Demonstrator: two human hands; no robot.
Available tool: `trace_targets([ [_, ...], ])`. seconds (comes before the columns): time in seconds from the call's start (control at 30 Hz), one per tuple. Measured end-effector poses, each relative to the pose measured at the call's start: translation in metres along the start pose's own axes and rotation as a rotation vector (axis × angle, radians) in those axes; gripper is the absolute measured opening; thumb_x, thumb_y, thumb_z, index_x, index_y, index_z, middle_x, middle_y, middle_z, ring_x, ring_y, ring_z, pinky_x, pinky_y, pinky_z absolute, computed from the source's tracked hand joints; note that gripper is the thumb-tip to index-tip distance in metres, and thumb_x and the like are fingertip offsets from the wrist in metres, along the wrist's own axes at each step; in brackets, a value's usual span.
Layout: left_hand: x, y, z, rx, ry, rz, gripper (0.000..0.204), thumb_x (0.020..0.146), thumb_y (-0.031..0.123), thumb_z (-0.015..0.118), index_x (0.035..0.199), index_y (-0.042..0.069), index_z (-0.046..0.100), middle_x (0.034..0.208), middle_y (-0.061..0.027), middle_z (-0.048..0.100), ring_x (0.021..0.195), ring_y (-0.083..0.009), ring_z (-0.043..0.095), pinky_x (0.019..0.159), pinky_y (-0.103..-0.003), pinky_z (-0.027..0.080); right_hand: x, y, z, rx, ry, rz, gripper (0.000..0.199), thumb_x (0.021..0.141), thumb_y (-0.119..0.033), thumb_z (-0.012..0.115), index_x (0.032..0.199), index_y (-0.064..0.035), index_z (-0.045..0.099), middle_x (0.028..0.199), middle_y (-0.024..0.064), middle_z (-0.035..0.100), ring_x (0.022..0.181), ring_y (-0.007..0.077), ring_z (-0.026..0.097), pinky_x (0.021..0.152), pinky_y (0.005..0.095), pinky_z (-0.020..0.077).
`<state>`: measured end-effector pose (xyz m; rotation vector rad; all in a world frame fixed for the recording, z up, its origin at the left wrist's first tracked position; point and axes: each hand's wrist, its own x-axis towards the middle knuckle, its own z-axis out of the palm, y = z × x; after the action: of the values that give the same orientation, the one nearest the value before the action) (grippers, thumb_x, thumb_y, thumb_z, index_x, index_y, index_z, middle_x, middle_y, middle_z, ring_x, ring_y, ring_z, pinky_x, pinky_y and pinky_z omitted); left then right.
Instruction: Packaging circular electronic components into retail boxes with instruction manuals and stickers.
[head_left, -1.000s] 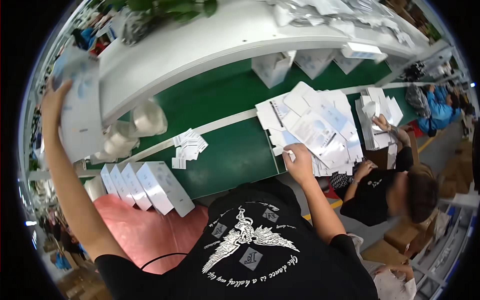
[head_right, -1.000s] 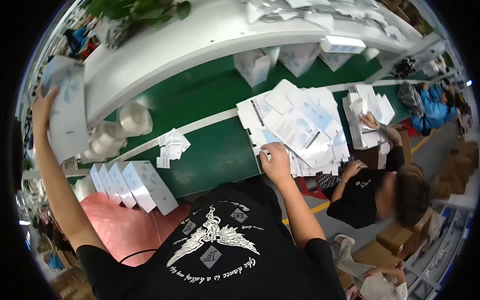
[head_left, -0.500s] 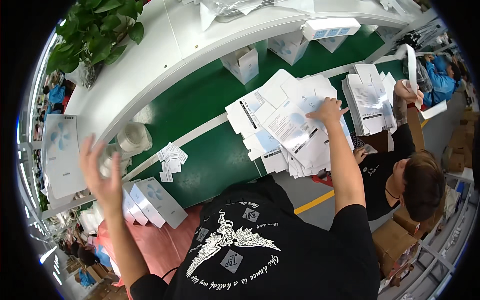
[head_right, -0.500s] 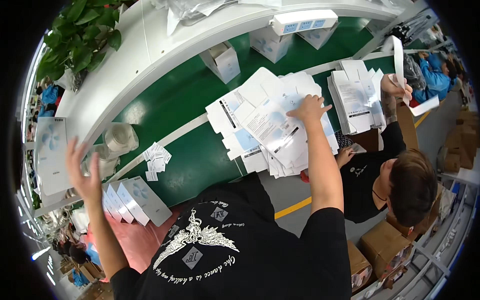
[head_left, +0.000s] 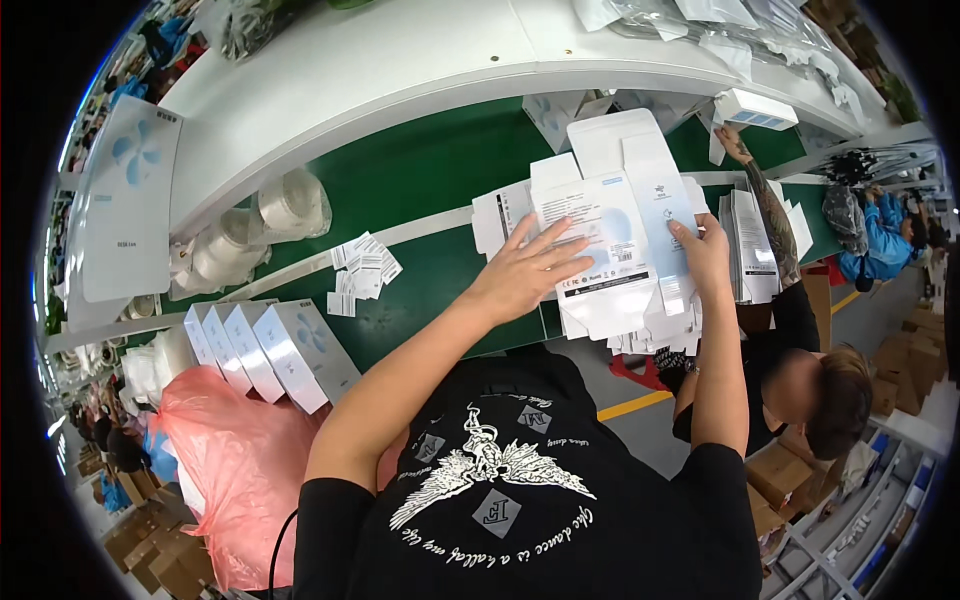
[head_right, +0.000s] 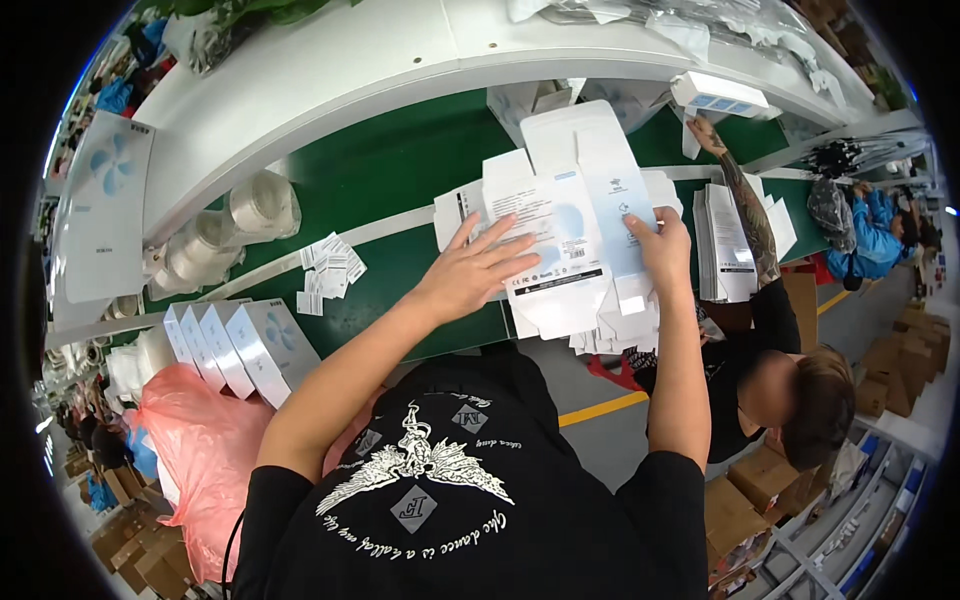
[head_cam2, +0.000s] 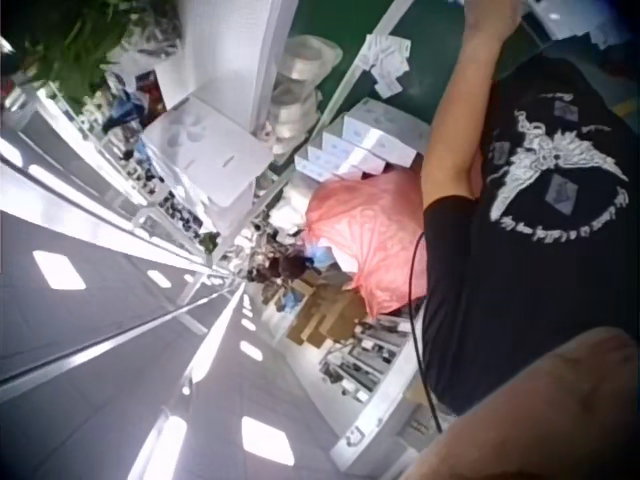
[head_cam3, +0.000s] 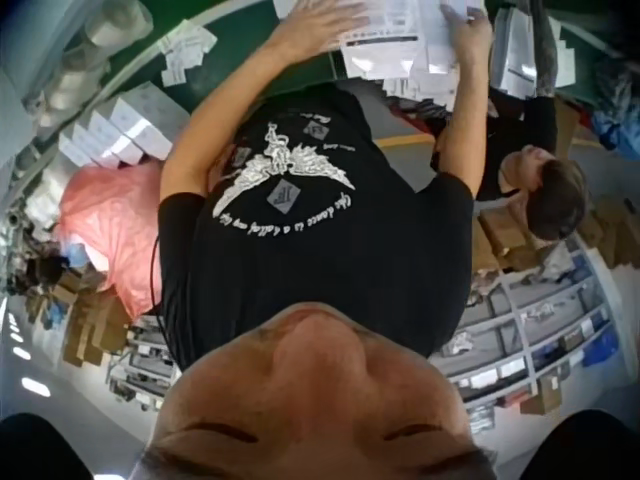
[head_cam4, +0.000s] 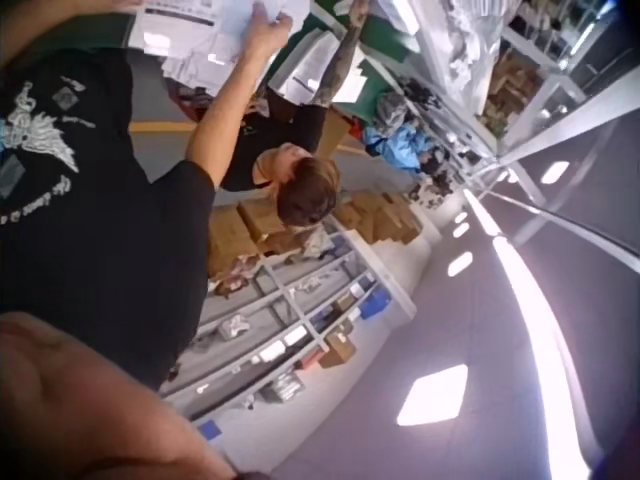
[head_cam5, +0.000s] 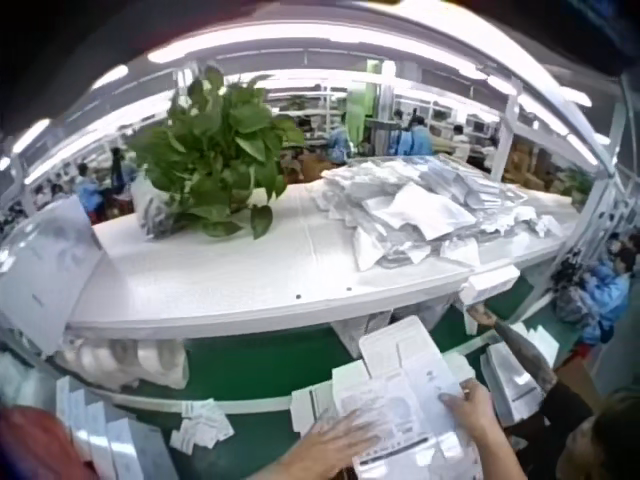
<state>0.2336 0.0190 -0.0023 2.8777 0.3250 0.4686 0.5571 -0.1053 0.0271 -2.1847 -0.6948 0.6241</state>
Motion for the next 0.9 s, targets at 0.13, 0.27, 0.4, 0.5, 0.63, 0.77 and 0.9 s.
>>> trace_targets([
  [0.13,-0.009,-0.008,0.002,-0.203,0.085,0.095,0.068,0.079,0.011,0.086,0.142,0.024,0.066,0.159,-0.0007,0.056,0.153,-0.0257,0.045,0.127,-0.059,0.030,-0.044,-0.034,-0.009,0.170,-0.172,0.188,0.031,0.101,-0.021,0.075,0.118,0.0035,0.067,0.098,0.0130,0.075,0.089,0.0168,0.070,0.080,0.0300,0.0557],
  [0.27,-0.020,-0.009,-0.021,-0.358,0.480,0.203,0.045,0.080,0.007,0.083,0.123,0.016,0.073,0.135,-0.0010,0.073,0.127,-0.0245,0.068,0.111,-0.050,0.050,-0.098,-0.073,-0.015,-0.232,-0.032,-0.212,0.040,0.102,-0.024,0.071,0.132,0.0021,0.066,0.115,0.0184,0.075,0.112,0.0265,0.071,0.106,0.0390,0.0502],
  [0.4,-0.055,-0.007,-0.040,-0.591,0.694,-0.050,0.021,0.082,0.012,0.086,0.099,0.009,0.072,0.099,-0.0050,0.080,0.089,-0.0277,0.077,0.085,-0.043,0.059,-0.169,-0.131,0.008,-0.373,0.138,-0.734,0.055,0.098,-0.034,0.077,0.141,-0.0029,0.063,0.136,0.0179,0.069,0.135,0.0373,0.061,0.124,0.0617,0.0271],
  [0.5,-0.086,0.003,-0.051,-0.692,0.692,-0.451,0.022,0.086,0.017,0.086,0.094,0.005,0.069,0.082,-0.0109,0.075,0.070,-0.0321,0.073,0.066,-0.042,0.057,-0.196,-0.145,0.066,-0.469,0.244,-0.831,0.048,0.093,-0.034,0.081,0.131,-0.0076,0.067,0.148,0.0131,0.064,0.144,0.0412,0.052,0.125,0.0690,0.0126],
  [0.63,-0.117,0.017,-0.072,-0.691,0.706,-0.762,0.027,0.086,0.021,0.087,0.092,0.002,0.068,0.073,-0.0136,0.072,0.064,-0.0351,0.071,0.062,-0.045,0.056,-0.189,-0.098,0.130,-0.556,0.470,-0.939,0.043,0.088,-0.025,0.084,0.122,-0.0058,0.066,0.148,0.0105,0.062,0.140,0.0387,0.055,0.122,0.0725,0.0134],
  [0.77,-0.147,0.011,-0.098,-0.596,0.350,-1.034,0.041,0.081,0.026,0.091,0.104,0.002,0.067,0.093,-0.0159,0.076,0.085,-0.0360,0.074,0.075,-0.048,0.057,-0.193,-0.068,0.182,-0.215,0.196,-0.873,0.023,0.092,-0.022,0.080,0.103,-0.0052,0.068,0.114,0.0126,0.072,0.109,0.0348,0.067,0.103,0.0559,0.0450],
  [0.9,-0.196,-0.020,-0.096,-0.387,0.496,-0.802,0.078,0.076,0.034,0.094,0.137,0.002,0.058,0.128,-0.0210,0.071,0.118,-0.0390,0.068,0.099,-0.050,0.053,-0.212,-0.120,0.168,-0.028,-0.357,-0.532,0.014,0.099,-0.013,0.071,0.099,0.0009,0.068,0.085,0.0177,0.071,0.080,0.0350,0.069,0.078,0.0462,0.0546],
])
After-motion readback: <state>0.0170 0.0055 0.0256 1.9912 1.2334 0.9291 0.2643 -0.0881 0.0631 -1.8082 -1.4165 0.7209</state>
